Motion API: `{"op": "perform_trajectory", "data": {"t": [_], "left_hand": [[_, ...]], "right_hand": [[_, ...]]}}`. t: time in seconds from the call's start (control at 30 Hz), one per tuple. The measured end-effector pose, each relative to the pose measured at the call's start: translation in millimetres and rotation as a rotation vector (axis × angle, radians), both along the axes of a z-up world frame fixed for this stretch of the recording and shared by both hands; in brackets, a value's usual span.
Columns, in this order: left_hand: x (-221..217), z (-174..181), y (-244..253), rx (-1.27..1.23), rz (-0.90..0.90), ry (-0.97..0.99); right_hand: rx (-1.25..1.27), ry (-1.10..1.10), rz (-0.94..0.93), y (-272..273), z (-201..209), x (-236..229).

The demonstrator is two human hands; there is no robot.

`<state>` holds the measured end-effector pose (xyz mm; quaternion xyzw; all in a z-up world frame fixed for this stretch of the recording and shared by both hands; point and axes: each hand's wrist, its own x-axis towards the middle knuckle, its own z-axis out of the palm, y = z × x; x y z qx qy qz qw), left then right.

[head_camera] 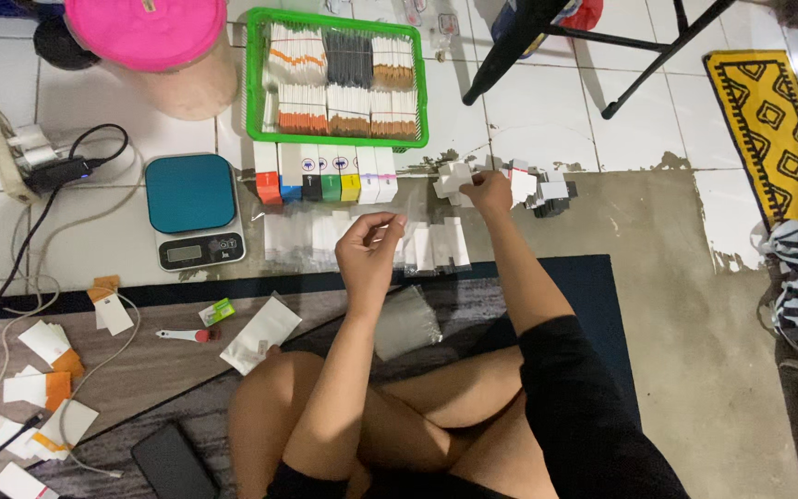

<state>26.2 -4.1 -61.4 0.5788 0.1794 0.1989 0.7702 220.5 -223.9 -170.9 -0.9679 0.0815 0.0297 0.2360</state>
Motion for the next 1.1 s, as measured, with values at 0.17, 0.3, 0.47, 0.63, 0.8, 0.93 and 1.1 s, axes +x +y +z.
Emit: {"op": "perform_trajectory", "data": {"t": [0.17,0.3,0.47,0.63,0.8,0.93,1.1], "left_hand": [[-2.1,9.3,0.5,0.005,0.003,0.005],[3.3,-5.3,-6.7,0.038,-0.015,0.005],[0.4,-3.0,-9.2,0.107,-0.033,0.018],[-4.7,9.9,-8.1,0.147,-0.034,0.027],[-2.8,-1.1,-11.8,0.179,-0.05,0.031],[-6.5,9.5,-14.2,0.19,-0.061,0.051],[-4.9,2.2,-17.4,0.237,-0.066,0.052]], "right_hand": [[-0.071,0.009,0.076,-27.2,19.2,-41.5],[-0.239,0.061,0.165,-74.9,-9.6,-57.8],[-0.33,0.098,0.184,-98.0,-19.1,-75.1],[-0.405,0.087,0.201,-111.1,-33.2,-82.8],[-0.231,0.126,0.225,-97.1,-17.4,-96.9],[-0.263,0.151,0.271,-93.1,-25.5,-92.8],[-0.192,0.098,0.215,-103.6,-52.2,-80.5]]}}
